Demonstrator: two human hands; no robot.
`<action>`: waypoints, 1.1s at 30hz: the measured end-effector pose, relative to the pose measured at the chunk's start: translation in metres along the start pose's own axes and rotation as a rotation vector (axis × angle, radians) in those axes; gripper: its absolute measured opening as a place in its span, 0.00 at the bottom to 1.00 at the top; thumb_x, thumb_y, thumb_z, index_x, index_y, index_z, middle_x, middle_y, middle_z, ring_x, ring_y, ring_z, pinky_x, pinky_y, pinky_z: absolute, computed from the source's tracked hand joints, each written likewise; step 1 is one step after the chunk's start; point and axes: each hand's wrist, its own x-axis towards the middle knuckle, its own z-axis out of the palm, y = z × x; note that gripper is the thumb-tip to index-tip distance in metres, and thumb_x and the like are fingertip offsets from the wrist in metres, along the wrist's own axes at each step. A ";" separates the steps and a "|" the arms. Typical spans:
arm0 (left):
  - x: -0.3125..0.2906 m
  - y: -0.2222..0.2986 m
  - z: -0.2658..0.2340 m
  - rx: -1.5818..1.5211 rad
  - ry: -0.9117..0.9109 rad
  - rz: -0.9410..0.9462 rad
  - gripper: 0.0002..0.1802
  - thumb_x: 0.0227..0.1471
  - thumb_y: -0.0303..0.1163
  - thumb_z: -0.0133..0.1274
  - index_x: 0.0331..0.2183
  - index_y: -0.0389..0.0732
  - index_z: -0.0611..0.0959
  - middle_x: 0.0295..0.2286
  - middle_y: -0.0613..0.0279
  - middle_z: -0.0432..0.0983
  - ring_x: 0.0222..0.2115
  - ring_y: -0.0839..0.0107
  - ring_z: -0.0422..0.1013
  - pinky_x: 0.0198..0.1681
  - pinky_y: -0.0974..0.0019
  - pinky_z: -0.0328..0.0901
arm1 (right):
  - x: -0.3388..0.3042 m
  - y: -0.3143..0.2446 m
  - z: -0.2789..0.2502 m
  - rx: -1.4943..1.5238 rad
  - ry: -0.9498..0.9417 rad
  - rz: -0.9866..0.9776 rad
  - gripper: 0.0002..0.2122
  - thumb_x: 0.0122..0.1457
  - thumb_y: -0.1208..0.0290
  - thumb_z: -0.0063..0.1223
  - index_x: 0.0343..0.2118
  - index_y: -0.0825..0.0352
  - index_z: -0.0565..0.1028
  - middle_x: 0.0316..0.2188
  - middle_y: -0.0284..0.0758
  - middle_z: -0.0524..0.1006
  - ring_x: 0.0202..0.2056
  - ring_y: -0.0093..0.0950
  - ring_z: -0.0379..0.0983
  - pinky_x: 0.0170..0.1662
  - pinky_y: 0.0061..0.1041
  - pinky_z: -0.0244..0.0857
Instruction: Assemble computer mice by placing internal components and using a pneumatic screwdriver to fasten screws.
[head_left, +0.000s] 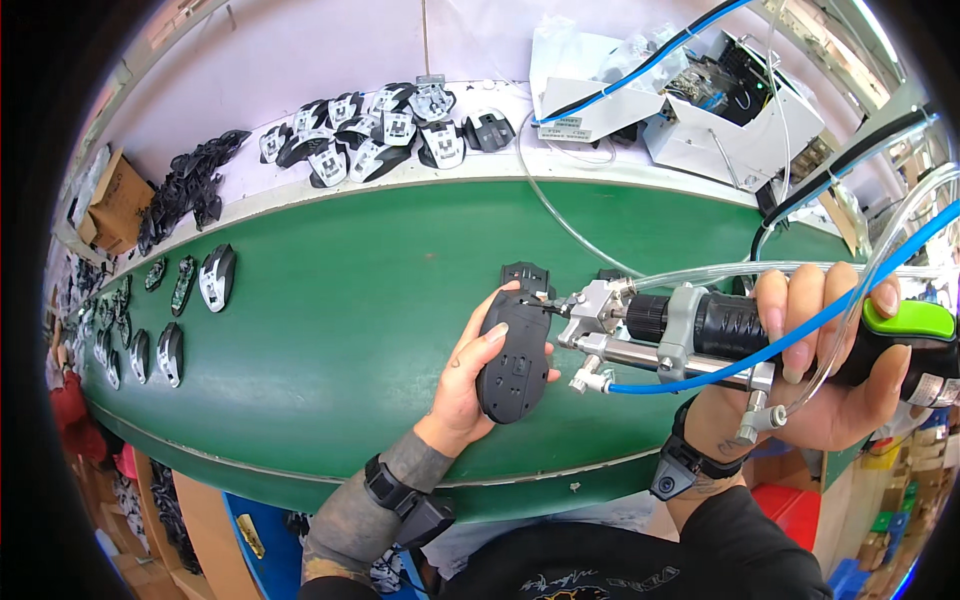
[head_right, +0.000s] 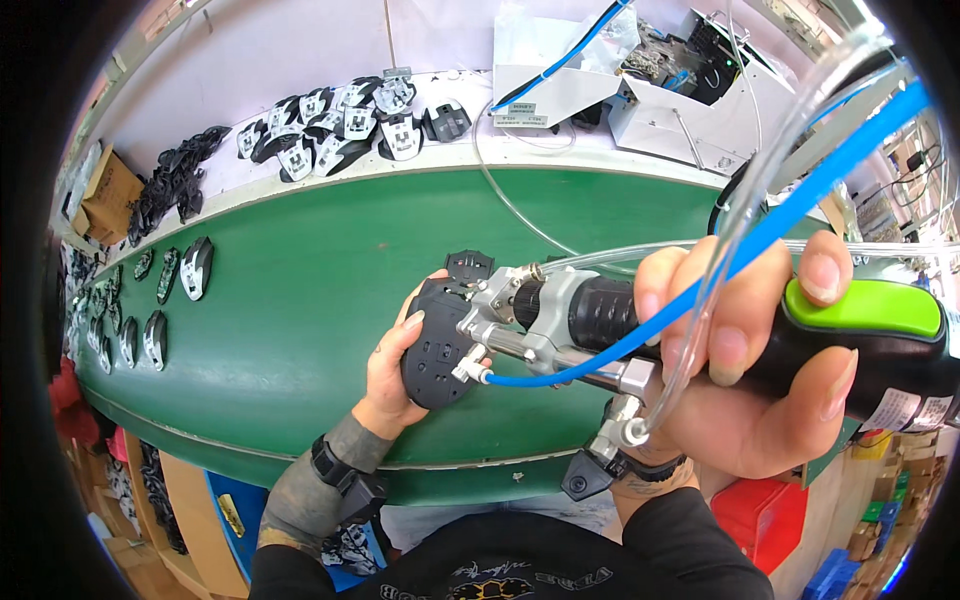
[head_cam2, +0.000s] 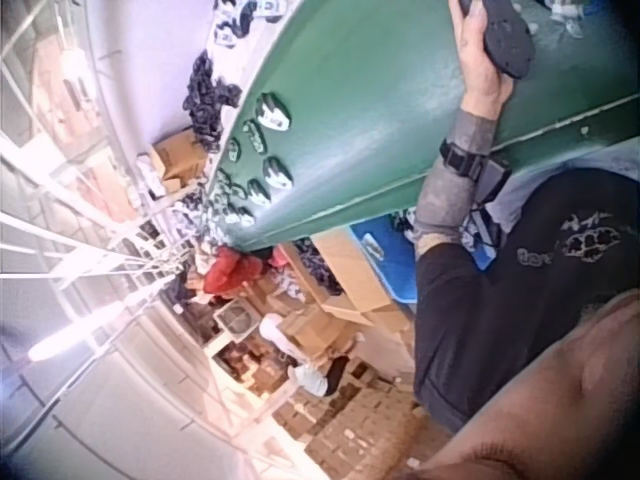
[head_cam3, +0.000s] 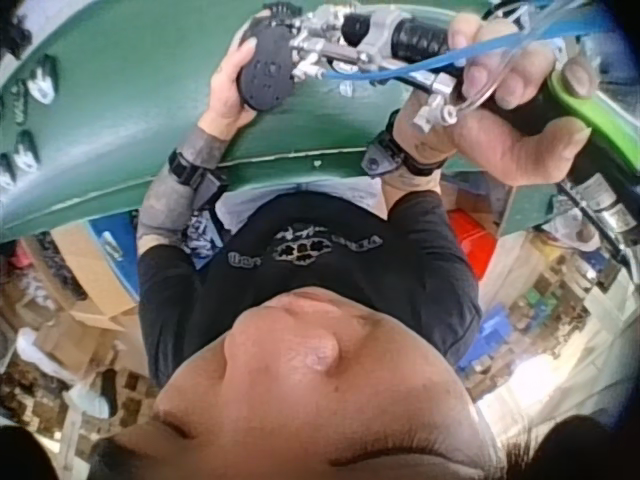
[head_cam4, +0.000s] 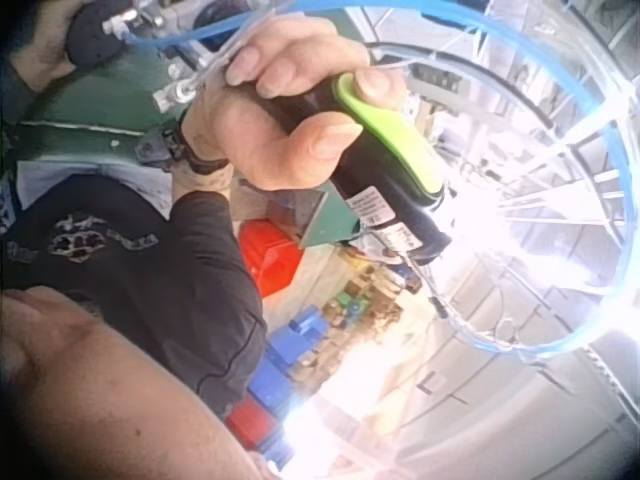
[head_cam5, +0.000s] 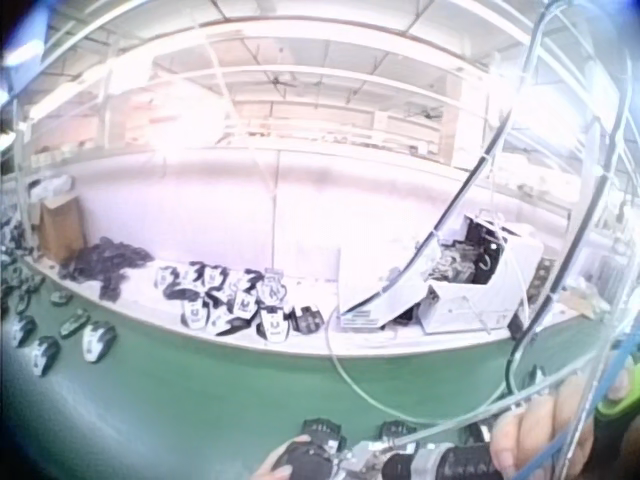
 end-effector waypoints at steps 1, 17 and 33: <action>-0.001 0.000 0.001 0.004 -0.011 -0.003 0.33 0.56 0.38 0.44 0.61 0.44 0.56 0.47 0.50 0.64 0.41 0.61 0.71 0.44 0.52 0.72 | 0.000 0.000 -0.001 0.005 -0.030 0.002 0.17 0.62 0.54 0.44 0.46 0.59 0.62 0.25 0.28 0.69 0.24 0.24 0.66 0.37 0.32 0.61; 0.009 0.021 -0.009 -0.009 0.220 0.152 0.30 0.55 0.38 0.46 0.58 0.46 0.60 0.47 0.53 0.65 0.39 0.60 0.71 0.38 0.51 0.72 | 0.001 -0.006 0.007 0.064 0.015 -0.021 0.16 0.60 0.58 0.46 0.44 0.62 0.62 0.22 0.29 0.63 0.24 0.23 0.63 0.35 0.26 0.53; 0.000 0.011 -0.003 -0.055 -0.022 0.124 0.36 0.53 0.38 0.44 0.61 0.43 0.54 0.53 0.47 0.61 0.42 0.58 0.71 0.42 0.50 0.73 | 0.000 0.009 0.012 0.080 0.023 -0.022 0.15 0.59 0.59 0.46 0.43 0.61 0.62 0.23 0.28 0.65 0.24 0.24 0.65 0.35 0.29 0.56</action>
